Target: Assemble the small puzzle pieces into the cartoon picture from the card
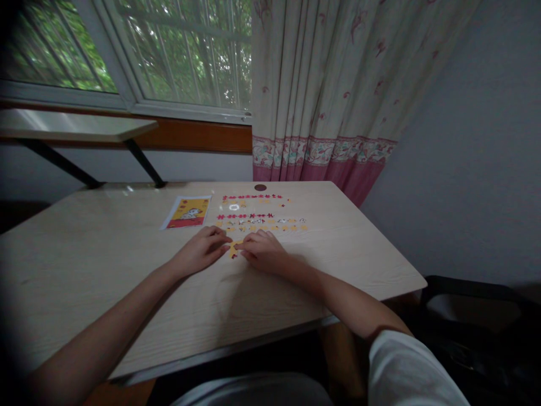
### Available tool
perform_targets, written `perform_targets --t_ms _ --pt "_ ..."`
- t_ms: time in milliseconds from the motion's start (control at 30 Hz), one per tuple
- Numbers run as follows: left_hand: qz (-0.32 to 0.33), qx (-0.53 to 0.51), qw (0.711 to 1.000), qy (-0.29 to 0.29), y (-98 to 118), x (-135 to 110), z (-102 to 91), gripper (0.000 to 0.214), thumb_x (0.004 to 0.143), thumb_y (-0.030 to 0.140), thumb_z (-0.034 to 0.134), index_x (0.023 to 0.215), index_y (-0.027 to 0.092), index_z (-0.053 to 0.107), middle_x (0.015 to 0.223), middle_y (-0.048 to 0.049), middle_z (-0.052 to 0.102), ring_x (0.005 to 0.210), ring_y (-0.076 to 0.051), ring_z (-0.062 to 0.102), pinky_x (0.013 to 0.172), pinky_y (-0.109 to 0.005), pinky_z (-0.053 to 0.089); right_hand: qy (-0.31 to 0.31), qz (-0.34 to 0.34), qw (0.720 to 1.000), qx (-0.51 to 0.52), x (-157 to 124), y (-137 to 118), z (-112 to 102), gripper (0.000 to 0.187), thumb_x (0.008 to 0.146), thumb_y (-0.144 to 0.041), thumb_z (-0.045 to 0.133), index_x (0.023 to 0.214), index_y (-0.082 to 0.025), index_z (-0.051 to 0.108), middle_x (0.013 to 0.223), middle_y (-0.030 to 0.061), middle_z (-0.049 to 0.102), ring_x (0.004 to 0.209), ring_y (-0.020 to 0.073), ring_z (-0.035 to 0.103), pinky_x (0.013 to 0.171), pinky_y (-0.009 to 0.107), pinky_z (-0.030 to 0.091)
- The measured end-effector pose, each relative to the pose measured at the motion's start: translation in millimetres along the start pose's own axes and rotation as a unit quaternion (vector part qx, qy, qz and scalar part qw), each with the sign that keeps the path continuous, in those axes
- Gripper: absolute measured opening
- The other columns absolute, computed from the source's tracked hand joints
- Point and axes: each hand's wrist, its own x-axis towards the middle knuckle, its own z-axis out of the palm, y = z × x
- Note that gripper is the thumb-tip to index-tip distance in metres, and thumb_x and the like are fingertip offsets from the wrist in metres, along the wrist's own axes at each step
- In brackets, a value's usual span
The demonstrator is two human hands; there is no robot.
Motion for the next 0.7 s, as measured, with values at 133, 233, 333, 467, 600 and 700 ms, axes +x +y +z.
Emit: perform_targets --t_ms 133,233,333,467,600,700 --pt "0.008 -0.002 1.0 -0.001 3 0 -1.6 0.036 0.086 0.042 0.051 0.111 0.019 0.063 0.099 -0.0095 0.057 0.092 -0.023 0.052 0.083 -0.038 0.043 -0.011 0.011 1.0 0.003 -2 26 -17 0.022 0.088 -0.026 0.052 0.103 -0.02 0.067 0.099 0.0066 0.063 0.094 0.0178 0.053 0.085 0.033 0.037" --pt "0.013 -0.006 1.0 -0.007 3 0 -0.1 0.034 0.084 0.043 0.054 0.107 0.02 0.065 0.097 -0.0089 0.056 0.09 -0.023 0.053 0.083 -0.037 0.043 -0.04 0.0 0.999 0.002 -5 42 -29 0.024 0.089 -0.028 0.05 0.103 -0.018 0.067 0.098 0.0092 0.064 0.095 0.0187 0.055 0.086 0.034 0.039" --pt "0.008 -0.009 1.0 -0.01 3 1 2.0 0.033 0.084 0.042 0.054 0.105 0.019 0.066 0.097 -0.0093 0.056 0.09 -0.023 0.052 0.083 -0.037 0.043 -0.058 -0.015 0.998 0.016 -9 52 -35 0.027 0.089 -0.032 0.051 0.105 -0.016 0.066 0.097 0.0101 0.065 0.094 0.0188 0.056 0.086 0.033 0.041" --pt "0.009 0.0 1.0 -0.018 4 1 1.6 0.035 0.085 0.042 0.053 0.105 0.017 0.066 0.097 -0.0103 0.056 0.091 -0.023 0.052 0.084 -0.037 0.042 -0.064 -0.011 0.997 0.034 -12 58 -37 0.029 0.085 -0.037 0.057 0.103 -0.016 0.066 0.096 0.0096 0.066 0.093 0.0185 0.057 0.086 0.033 0.041" --pt "0.009 0.011 1.0 -0.024 5 1 0.1 0.033 0.085 0.04 0.052 0.105 0.017 0.066 0.097 -0.0101 0.056 0.091 -0.023 0.052 0.083 -0.037 0.043 -0.077 -0.005 0.996 0.042 -12 60 -36 0.028 0.082 -0.037 0.06 0.101 -0.017 0.068 0.094 0.0089 0.066 0.091 0.0178 0.058 0.085 0.032 0.041" --pt "0.006 0.009 1.0 -0.012 5 1 -0.3 0.033 0.086 0.04 0.051 0.107 0.017 0.063 0.099 -0.0104 0.057 0.092 -0.023 0.052 0.083 -0.038 0.043 -0.079 -0.002 0.995 0.056 -12 61 -34 0.027 0.083 -0.037 0.06 0.1 -0.017 0.068 0.095 0.0086 0.066 0.091 0.0175 0.057 0.085 0.032 0.041"
